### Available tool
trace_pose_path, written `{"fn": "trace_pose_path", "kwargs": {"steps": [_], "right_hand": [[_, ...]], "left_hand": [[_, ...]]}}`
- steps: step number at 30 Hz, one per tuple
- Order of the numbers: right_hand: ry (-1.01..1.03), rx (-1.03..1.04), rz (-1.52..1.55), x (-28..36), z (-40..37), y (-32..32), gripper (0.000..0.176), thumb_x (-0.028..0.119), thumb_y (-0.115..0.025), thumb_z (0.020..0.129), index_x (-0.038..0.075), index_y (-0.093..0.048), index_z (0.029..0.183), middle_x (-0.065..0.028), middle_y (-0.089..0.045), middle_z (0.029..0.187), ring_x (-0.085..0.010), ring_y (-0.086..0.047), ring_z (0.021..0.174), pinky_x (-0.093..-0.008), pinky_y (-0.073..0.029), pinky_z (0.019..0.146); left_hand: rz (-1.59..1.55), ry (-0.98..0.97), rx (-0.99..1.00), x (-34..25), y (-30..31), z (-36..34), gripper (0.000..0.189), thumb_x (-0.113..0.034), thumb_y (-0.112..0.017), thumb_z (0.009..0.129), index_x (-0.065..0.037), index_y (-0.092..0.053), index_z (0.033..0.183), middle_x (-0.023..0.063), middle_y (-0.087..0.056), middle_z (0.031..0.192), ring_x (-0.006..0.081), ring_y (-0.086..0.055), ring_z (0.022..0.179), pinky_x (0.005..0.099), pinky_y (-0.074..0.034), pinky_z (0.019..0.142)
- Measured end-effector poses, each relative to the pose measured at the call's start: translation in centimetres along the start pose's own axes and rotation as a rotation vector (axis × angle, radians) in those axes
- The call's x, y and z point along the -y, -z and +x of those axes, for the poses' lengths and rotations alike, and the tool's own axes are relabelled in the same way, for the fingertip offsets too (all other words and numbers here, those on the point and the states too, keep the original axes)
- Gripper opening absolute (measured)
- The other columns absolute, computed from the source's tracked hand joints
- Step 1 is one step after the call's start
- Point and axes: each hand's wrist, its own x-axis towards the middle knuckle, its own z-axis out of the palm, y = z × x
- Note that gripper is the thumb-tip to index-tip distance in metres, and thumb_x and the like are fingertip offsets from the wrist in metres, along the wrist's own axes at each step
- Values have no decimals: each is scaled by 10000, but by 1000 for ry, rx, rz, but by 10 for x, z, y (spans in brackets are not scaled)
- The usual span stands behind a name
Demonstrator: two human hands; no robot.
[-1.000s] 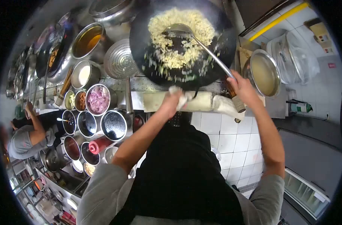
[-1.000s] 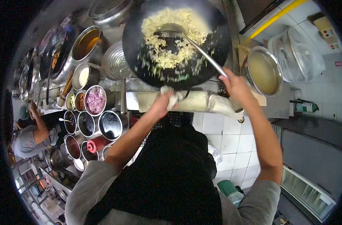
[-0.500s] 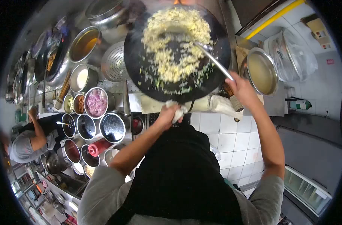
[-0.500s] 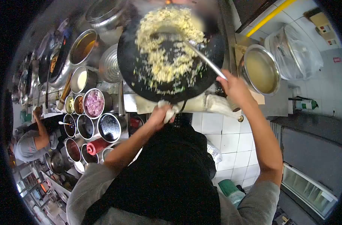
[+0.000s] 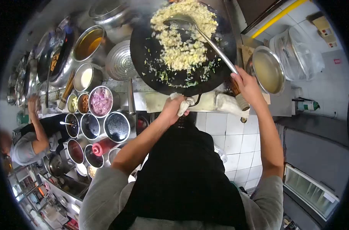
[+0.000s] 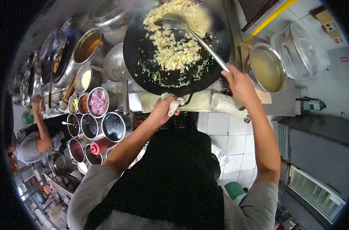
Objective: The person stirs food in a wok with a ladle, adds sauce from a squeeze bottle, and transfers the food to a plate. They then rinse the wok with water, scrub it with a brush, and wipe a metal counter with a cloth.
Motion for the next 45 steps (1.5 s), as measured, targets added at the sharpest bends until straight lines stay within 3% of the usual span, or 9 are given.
{"fn": "trace_pose_path", "kwargs": {"steps": [2,5,9,23,26,28,31,36,45], "right_hand": [[27,-58,211,1,-25,-1,392,305,-521,911,24,-528,1184,-216,-583,772,-235,-542,656,-339,-438,641],[-38,-32,315,20,-33,1,389,301,-534,911,36,-540,1195,-83,-530,658,-136,-464,581,-279,-394,547],[-134,-71,605,24,-24,-25,384,289,-537,912,44,-536,1207,14,-416,598,-59,-382,532,-229,-330,484],[-211,-268,770,35,-6,-41,327,267,-515,917,36,-555,1143,31,-428,589,-43,-397,521,-221,-336,472],[-133,-414,691,20,-6,-63,323,245,-524,916,9,-542,1136,22,-474,619,-77,-424,523,-254,-356,467],[-92,-519,391,31,-16,-72,313,231,-519,918,23,-534,1152,-82,-485,551,-132,-433,466,-304,-367,456],[-100,-498,399,14,-20,-109,300,223,-526,901,56,-529,1150,-215,-566,669,-401,-559,592,-412,-440,536],[48,-523,351,12,-30,-129,354,214,-527,894,45,-501,1205,-228,-578,691,-422,-572,646,-424,-446,552],[-30,-484,264,-6,-25,-153,357,209,-488,910,2,-499,1202,-272,-581,744,-430,-587,678,-460,-446,573]], "left_hand": [[-174,-28,-51,-44,-23,-23,162,-183,-411,921,-31,-468,937,138,-587,827,197,-537,549,284,-432,424],[-165,-34,6,-101,-24,18,134,-214,-413,927,-85,-445,912,76,-546,793,178,-497,557,282,-393,415],[-178,-57,52,-106,-14,80,165,-248,-413,933,-91,-462,936,67,-551,778,185,-515,551,293,-410,432],[3,-12,2,-115,-13,111,200,-295,-429,922,-113,-502,882,35,-532,666,187,-535,513,274,-400,370],[-29,-12,-20,-114,-11,114,201,-305,-434,922,-114,-494,915,56,-549,733,202,-543,541,307,-420,410],[48,-52,-3,-108,1,125,221,-321,-453,909,-121,-534,960,39,-587,774,194,-551,575,332,-444,477],[-25,8,77,-109,2,126,207,-314,-430,919,-131,-527,932,40,-575,778,192,-546,590,315,-430,463],[-4,13,71,-116,0,119,181,-310,-399,936,-157,-488,973,36,-566,827,197,-534,618,319,-415,490],[10,-13,13,-107,2,134,246,-359,-467,916,-140,-526,1012,41,-587,833,218,-565,646,350,-478,514]]}}
